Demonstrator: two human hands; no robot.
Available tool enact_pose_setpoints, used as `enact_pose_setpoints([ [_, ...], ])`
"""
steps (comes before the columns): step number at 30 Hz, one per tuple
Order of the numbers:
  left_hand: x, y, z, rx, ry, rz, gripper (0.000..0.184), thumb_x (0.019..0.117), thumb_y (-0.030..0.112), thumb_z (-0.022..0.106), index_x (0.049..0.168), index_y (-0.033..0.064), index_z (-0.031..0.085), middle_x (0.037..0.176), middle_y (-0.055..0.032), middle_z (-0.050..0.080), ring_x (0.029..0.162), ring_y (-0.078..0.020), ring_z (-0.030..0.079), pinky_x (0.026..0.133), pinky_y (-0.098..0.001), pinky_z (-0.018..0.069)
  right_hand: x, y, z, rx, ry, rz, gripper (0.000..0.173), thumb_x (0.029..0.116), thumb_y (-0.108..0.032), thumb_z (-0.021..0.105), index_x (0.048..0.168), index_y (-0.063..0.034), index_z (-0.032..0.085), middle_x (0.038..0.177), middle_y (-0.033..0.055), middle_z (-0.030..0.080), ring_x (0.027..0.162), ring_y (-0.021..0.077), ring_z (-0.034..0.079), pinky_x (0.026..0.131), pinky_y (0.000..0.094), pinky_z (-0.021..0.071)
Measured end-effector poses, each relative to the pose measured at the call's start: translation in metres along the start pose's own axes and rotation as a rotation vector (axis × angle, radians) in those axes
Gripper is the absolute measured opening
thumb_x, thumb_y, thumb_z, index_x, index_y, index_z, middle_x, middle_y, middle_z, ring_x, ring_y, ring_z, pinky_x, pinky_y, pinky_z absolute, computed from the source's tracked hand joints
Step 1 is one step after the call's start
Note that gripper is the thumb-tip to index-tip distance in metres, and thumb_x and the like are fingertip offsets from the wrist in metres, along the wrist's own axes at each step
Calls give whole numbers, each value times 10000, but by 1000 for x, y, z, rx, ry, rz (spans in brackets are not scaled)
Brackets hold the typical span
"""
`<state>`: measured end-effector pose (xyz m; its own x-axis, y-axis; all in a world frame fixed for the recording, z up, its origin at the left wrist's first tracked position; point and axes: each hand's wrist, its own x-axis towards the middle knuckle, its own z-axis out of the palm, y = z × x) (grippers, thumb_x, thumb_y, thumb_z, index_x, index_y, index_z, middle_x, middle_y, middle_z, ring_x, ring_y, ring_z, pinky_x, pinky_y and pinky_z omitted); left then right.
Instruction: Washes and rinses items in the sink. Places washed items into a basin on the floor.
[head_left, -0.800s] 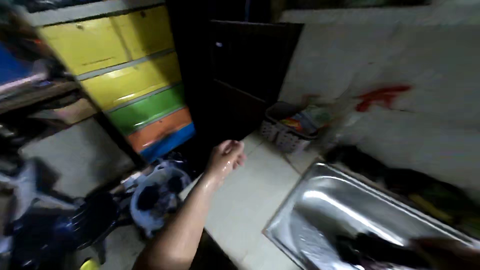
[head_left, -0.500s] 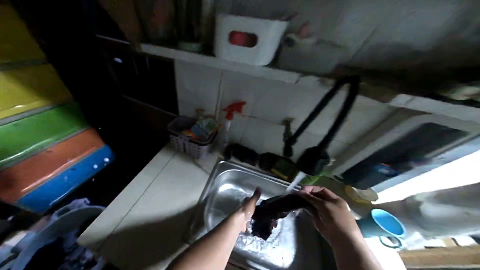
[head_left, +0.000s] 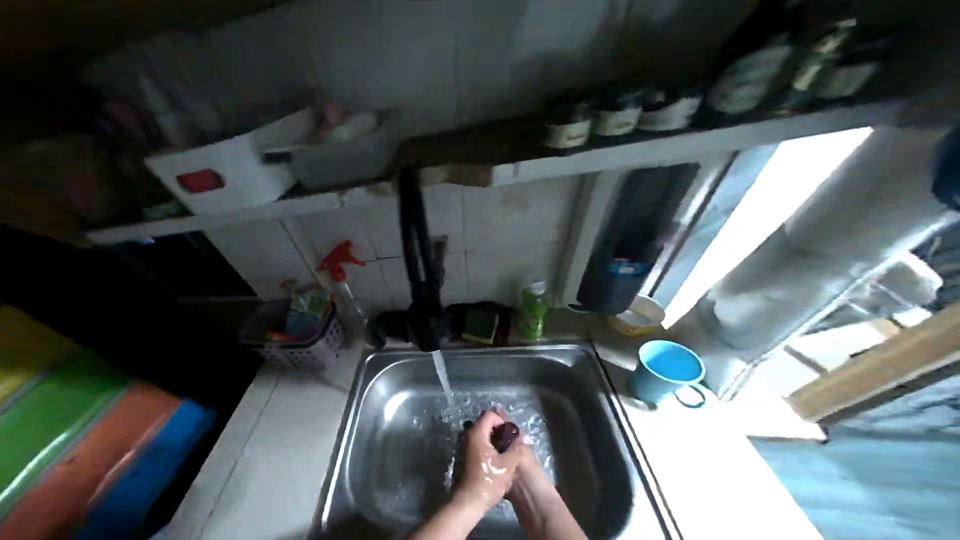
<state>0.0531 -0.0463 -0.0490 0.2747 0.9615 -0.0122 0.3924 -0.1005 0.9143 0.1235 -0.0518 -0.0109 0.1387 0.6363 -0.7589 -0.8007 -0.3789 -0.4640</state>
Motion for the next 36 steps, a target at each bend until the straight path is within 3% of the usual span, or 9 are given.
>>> enact_pose_setpoints([
  [3, 19, -19, -19, 137, 139, -48, 301, 933, 296, 730, 1050, 18, 725, 932, -90, 737, 900, -172, 714, 878, -396, 590, 42, 30, -14, 106, -241, -89, 370, 1110, -283, 376, 1130, 1, 612, 876, 123, 672, 754, 200, 665, 655, 380, 571],
  [7, 50, -27, -40, 233, 259, -223, 366, 967, 349, 706, 1120, 17, 713, 965, -140, 733, 935, -251, 710, 906, -484, 562, 67, 34, -8, 119, -161, 43, 541, 1077, -518, 391, 1180, -38, 619, 934, 155, 683, 778, 261, 667, 665, 454, 567],
  [12, 41, -25, -36, -34, 160, -190, 310, 944, 256, 735, 1099, -7, 683, 978, -126, 719, 922, -191, 704, 868, -401, 592, 78, 38, -4, 18, -96, -15, 492, 1093, -462, 406, 1173, -28, 624, 921, 153, 676, 788, 263, 666, 674, 455, 564],
  [16, 40, -44, -48, -344, 86, -530, 529, 1043, 448, 572, 1450, 125, 471, 1264, -143, 658, 1135, -269, 657, 945, -502, 561, 62, 44, 7, -151, -116, -79, 355, 1080, -322, 506, 1251, -28, 611, 1045, 172, 689, 931, 282, 682, 807, 484, 570],
  [18, 41, -40, -56, -332, 49, -602, 529, 1042, 504, 535, 1400, 116, 562, 1251, -134, 681, 1137, -270, 667, 956, -519, 560, 64, 43, 3, -164, -126, -97, 397, 1071, -361, 525, 1279, -28, 590, 1099, 190, 684, 985, 302, 683, 835, 501, 573],
  [22, 45, -27, -48, 221, 142, -179, 316, 933, 260, 755, 1129, 17, 701, 1008, -124, 727, 944, -208, 705, 885, -420, 583, 70, 44, -4, -30, -140, 1, 648, 1036, -627, 418, 1395, -90, 474, 1167, 213, 655, 1002, 350, 671, 799, 562, 568],
  [26, 28, -23, -37, 385, 162, 108, 251, 987, 232, 648, 1104, 16, 702, 966, -98, 718, 911, -177, 696, 879, -383, 581, 61, 43, 10, 260, -322, 44, 551, 1068, -537, 402, 1171, -49, 635, 969, 133, 696, 867, 232, 687, 747, 426, 584],
  [29, 23, -17, -39, 341, 310, -22, 268, 1039, 229, 589, 1057, -10, 708, 906, -113, 723, 880, -197, 703, 866, -413, 576, 67, 55, 24, 159, -132, -149, 296, 1021, -256, 627, 1140, 15, 645, 956, 157, 711, 858, 243, 702, 772, 425, 595],
  [36, 32, -32, -49, 175, 191, -450, 436, 1112, 325, 421, 1066, -5, 702, 1014, -180, 691, 977, -282, 659, 888, -496, 536, 72, 67, 18, -406, 29, -250, 289, 990, -337, 599, 1016, -91, 746, 995, 133, 733, 982, 298, 696, 886, 564, 543],
])
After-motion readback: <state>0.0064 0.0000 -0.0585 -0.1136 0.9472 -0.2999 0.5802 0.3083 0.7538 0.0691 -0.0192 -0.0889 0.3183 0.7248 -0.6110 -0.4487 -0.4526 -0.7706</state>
